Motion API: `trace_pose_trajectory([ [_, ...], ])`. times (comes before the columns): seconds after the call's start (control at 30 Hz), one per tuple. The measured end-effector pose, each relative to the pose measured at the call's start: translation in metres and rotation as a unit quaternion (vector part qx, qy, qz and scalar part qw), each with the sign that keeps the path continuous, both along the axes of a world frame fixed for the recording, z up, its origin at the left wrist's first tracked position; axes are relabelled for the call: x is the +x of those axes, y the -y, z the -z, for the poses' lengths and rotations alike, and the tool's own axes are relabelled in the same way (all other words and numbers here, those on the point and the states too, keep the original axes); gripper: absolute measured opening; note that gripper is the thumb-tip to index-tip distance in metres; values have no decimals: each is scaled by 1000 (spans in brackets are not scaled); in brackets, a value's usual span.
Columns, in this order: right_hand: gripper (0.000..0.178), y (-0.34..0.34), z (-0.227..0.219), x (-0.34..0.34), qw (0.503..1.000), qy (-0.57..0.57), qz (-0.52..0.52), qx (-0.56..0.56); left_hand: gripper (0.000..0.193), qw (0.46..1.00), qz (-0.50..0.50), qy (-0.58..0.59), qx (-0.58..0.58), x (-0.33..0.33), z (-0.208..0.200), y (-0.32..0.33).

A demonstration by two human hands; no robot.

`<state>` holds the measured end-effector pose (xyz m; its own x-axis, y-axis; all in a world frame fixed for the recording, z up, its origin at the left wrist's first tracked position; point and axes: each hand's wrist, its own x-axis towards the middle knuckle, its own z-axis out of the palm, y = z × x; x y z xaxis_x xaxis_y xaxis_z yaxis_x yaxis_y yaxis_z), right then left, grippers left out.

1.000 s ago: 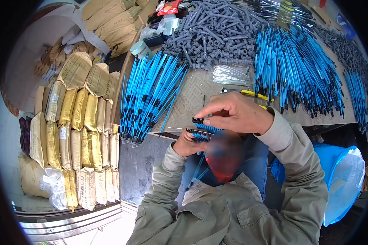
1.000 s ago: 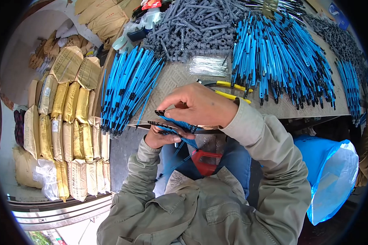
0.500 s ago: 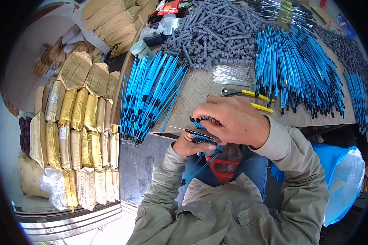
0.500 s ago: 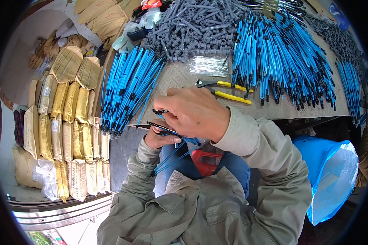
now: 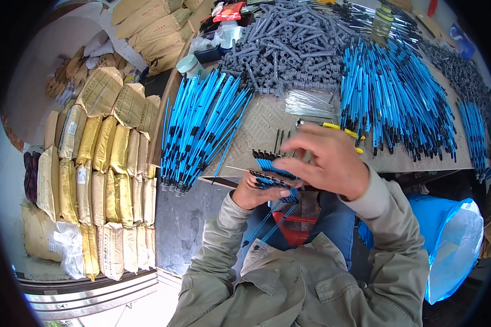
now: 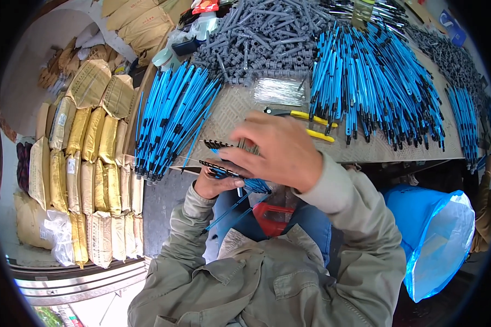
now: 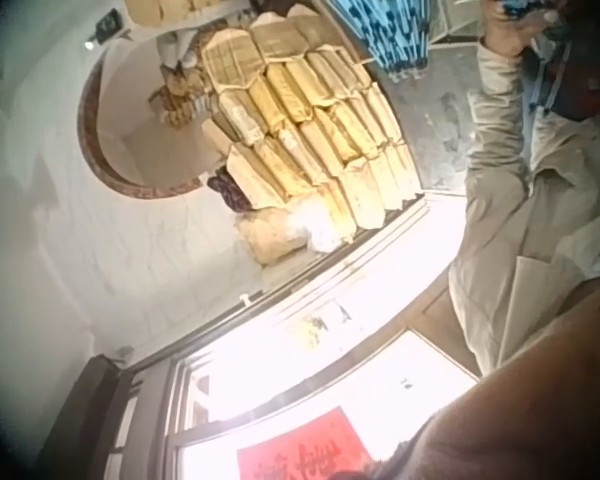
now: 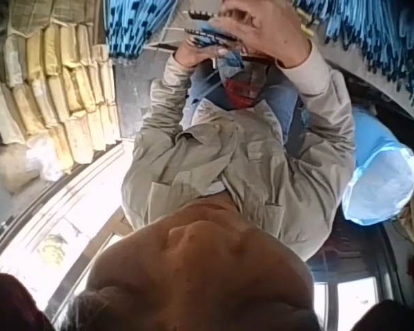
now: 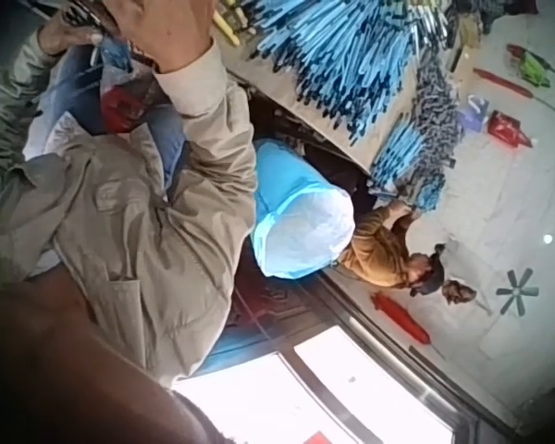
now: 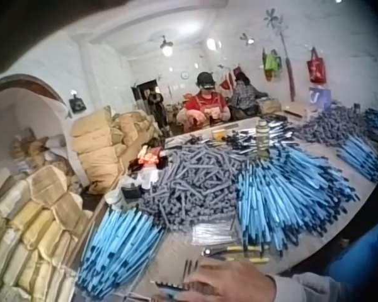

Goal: The person assembles cleaning mop attachments by threading a metal wire through a row of plastic rods, wrapping the rods around a plastic hub, and tightening and cutting the wire with pliers.

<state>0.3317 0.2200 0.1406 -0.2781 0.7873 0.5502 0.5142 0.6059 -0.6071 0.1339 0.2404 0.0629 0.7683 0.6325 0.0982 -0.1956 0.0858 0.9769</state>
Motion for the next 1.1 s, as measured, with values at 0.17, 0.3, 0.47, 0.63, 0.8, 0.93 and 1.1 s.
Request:
trace_pose_trajectory([
  [0.17,8,27,2,18,997,59,25,-43,36,1000,1,29,5,1,1,2],
  [0.3,7,25,13,22,997,23,40,-66,31,1000,-20,13,11,1,2,0],
  [0.47,37,27,89,45,995,6,50,-91,23,996,-29,-18,79,9,3,-2],
  [0.63,54,3,110,34,988,105,-39,-107,22,999,-18,-31,27,7,9,-2],
  [0.8,51,-28,122,21,975,149,-148,-73,22,999,9,-37,33,10,13,-4],
  [0.93,56,-40,127,23,958,245,-147,-23,27,991,14,-17,133,11,37,-10],
  [1.1,50,-42,126,19,959,253,-130,3,39,986,41,76,143,3,59,0],
])
